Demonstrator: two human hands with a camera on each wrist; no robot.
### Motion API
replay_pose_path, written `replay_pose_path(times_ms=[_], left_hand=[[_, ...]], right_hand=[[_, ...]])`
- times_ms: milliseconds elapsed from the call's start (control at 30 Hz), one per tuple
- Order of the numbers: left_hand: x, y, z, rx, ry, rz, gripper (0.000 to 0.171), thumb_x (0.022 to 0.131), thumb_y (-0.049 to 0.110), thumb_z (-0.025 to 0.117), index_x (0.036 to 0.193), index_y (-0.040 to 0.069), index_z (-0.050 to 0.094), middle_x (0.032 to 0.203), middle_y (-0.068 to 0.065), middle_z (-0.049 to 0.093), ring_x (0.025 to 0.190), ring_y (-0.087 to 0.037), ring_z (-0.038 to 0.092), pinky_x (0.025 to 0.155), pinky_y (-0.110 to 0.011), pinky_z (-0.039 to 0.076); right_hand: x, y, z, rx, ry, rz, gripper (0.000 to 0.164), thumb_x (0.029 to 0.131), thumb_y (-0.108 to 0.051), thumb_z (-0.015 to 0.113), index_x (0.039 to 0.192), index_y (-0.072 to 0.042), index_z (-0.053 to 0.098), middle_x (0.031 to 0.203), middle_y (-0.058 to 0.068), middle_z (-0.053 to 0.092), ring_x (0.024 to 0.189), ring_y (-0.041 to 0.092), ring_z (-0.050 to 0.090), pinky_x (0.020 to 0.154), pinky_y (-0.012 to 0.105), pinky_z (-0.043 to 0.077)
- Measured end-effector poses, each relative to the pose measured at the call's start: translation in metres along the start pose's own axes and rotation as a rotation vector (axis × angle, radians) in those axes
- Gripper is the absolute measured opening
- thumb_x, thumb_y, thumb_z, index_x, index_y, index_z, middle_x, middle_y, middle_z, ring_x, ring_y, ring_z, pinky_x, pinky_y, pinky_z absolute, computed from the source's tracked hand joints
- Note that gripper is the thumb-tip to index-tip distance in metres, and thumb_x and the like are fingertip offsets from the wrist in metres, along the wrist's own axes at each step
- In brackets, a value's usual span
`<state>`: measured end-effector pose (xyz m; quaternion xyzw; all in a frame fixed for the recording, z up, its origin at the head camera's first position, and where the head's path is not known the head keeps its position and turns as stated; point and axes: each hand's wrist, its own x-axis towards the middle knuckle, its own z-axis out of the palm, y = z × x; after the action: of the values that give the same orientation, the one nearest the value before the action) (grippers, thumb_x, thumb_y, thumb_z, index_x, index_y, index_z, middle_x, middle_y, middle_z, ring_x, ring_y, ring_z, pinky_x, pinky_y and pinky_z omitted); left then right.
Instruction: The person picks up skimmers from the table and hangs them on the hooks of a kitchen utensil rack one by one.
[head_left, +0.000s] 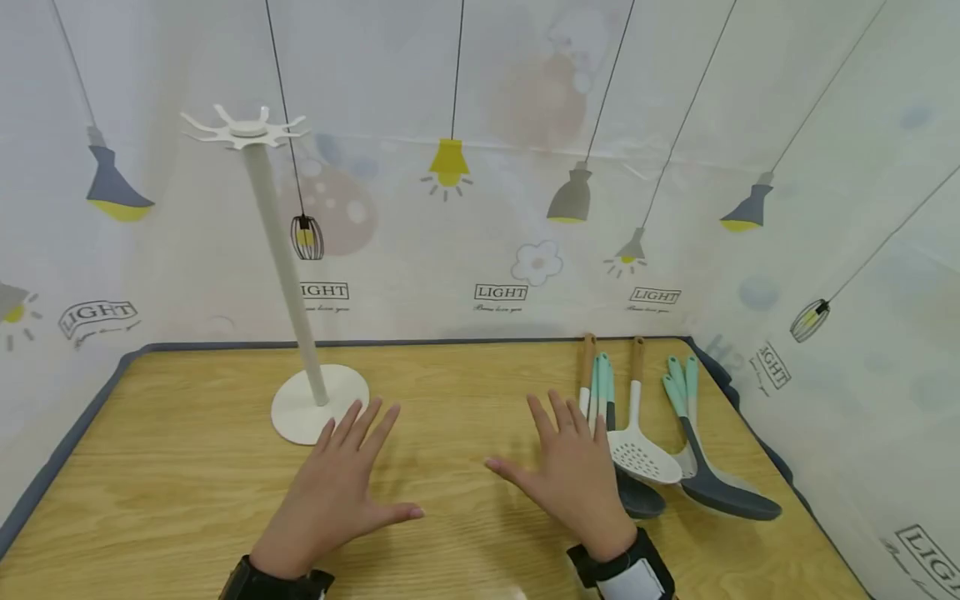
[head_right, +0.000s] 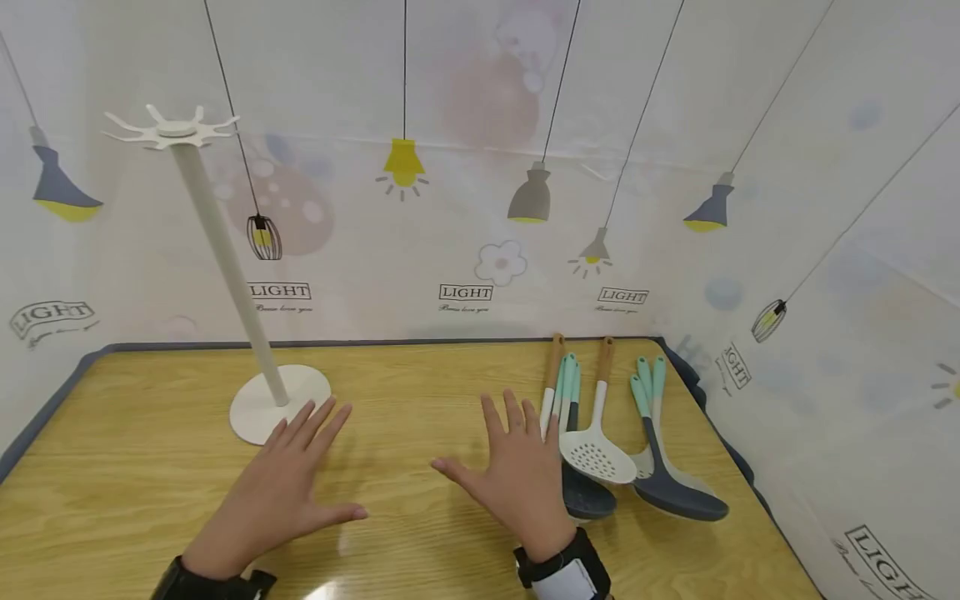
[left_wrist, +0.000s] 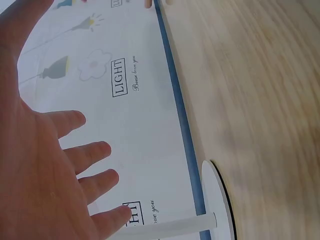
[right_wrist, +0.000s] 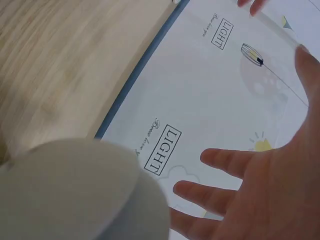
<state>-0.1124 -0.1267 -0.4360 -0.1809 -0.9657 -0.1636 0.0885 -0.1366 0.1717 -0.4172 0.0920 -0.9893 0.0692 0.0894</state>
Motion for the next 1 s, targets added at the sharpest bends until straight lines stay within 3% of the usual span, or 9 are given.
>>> replay_pose_path(times_ms=[367,667,1000], left_hand=[[0.0,-0.013,0.0,-0.013,-0.027,-0.048,0.115,0.073,0.089,0.056,0.161,0.021,0.025,0.165,-0.015,0.03,0.152,-0.041,0.027,0.117,-0.064,0.029],[-0.001,-0.029,-0.008,-0.063,-0.006,-0.071,0.098,0.085,0.066,0.068,0.158,0.012,0.03,0.161,-0.023,0.033,0.149,-0.048,0.029,0.116,-0.067,0.027],[-0.003,-0.042,-0.008,-0.09,-0.001,-0.112,0.097,0.088,0.067,0.063,0.158,0.008,0.03,0.16,-0.027,0.031,0.147,-0.055,0.026,0.112,-0.072,0.026]], right_hand=[[0.002,0.027,-0.015,-0.009,-0.034,0.016,0.101,0.081,-0.084,0.054,0.154,-0.016,0.042,0.155,0.022,0.044,0.138,0.048,0.047,0.109,0.07,0.034],[0.004,0.047,-0.024,0.028,-0.153,0.065,0.1,0.085,-0.084,0.046,0.156,-0.014,0.039,0.157,0.022,0.041,0.138,0.049,0.045,0.105,0.071,0.036],[0.01,0.061,-0.036,0.057,-0.211,0.063,0.095,0.09,-0.08,0.044,0.156,-0.012,0.037,0.156,0.028,0.039,0.132,0.053,0.05,0.097,0.065,0.046]])
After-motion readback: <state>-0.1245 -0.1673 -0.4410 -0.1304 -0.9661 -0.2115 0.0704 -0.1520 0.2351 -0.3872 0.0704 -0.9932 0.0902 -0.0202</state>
